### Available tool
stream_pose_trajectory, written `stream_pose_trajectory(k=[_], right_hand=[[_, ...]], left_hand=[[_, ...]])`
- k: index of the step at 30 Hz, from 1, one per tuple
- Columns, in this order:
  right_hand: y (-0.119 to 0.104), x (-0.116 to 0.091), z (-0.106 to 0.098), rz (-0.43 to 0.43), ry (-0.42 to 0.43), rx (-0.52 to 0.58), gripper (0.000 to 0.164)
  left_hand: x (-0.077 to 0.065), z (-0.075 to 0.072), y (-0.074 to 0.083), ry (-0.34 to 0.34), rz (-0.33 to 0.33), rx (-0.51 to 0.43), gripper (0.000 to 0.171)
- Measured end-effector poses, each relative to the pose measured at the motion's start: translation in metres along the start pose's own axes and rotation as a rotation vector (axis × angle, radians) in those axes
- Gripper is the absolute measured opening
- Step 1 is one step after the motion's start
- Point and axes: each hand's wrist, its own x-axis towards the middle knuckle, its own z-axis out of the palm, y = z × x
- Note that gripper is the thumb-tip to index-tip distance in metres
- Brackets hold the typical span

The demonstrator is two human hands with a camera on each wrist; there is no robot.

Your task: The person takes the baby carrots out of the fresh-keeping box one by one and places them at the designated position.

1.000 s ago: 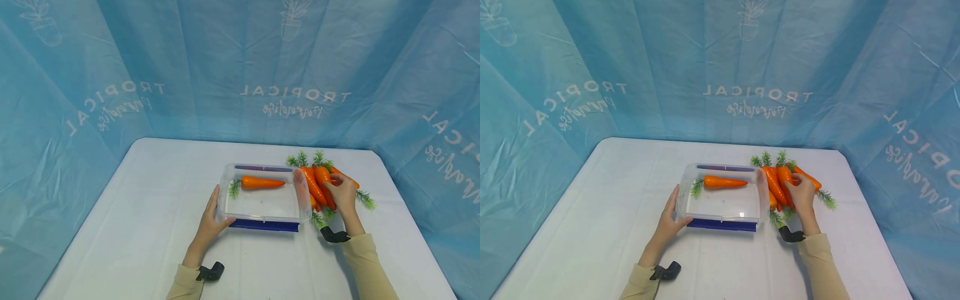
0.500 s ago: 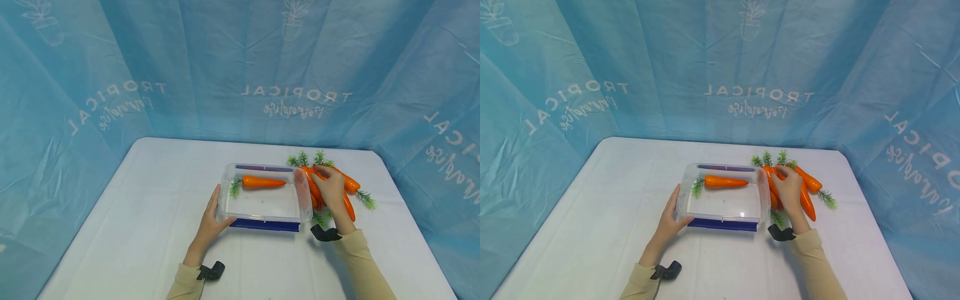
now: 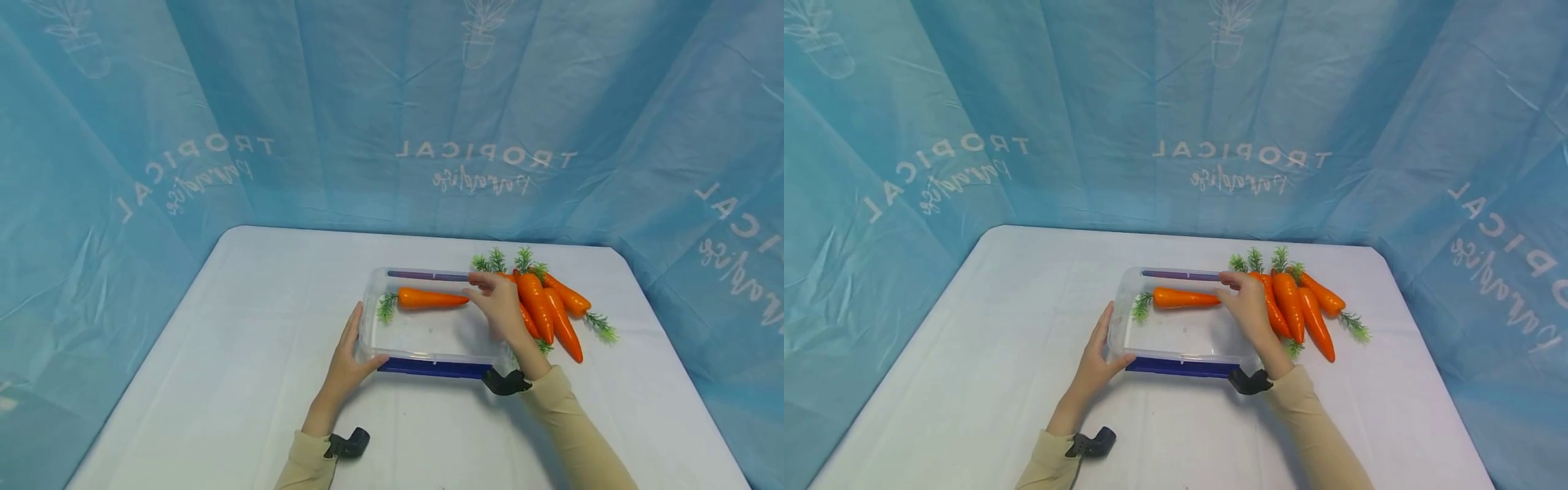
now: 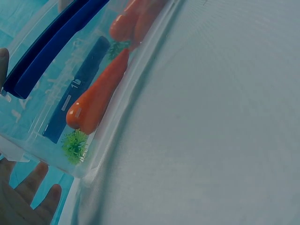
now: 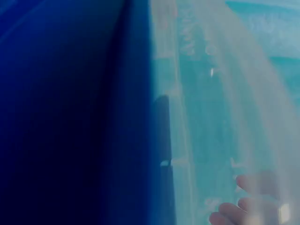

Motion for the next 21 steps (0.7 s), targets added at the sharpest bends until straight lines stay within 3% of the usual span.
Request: stream_pose_trajectory(k=[9,15,21], right_hand=[[-0.013,0.013,0.021,0.017,-0.086,-0.079,0.031],[-0.002,0.016,0.033,0.043,-0.235,-0.087,0.035],[0.008,0.014,0.036,0.04,-0.293,-0.146,0.038]], left_hand=[[0.001,-0.001,0.001,0.017,0.006,0.02,0.105],[0.0,0.002,-0.001,0.023,0.009,0.03,0.105],[-0.003,0.002,-0.001,0.021,0.006,0.041,0.105]])
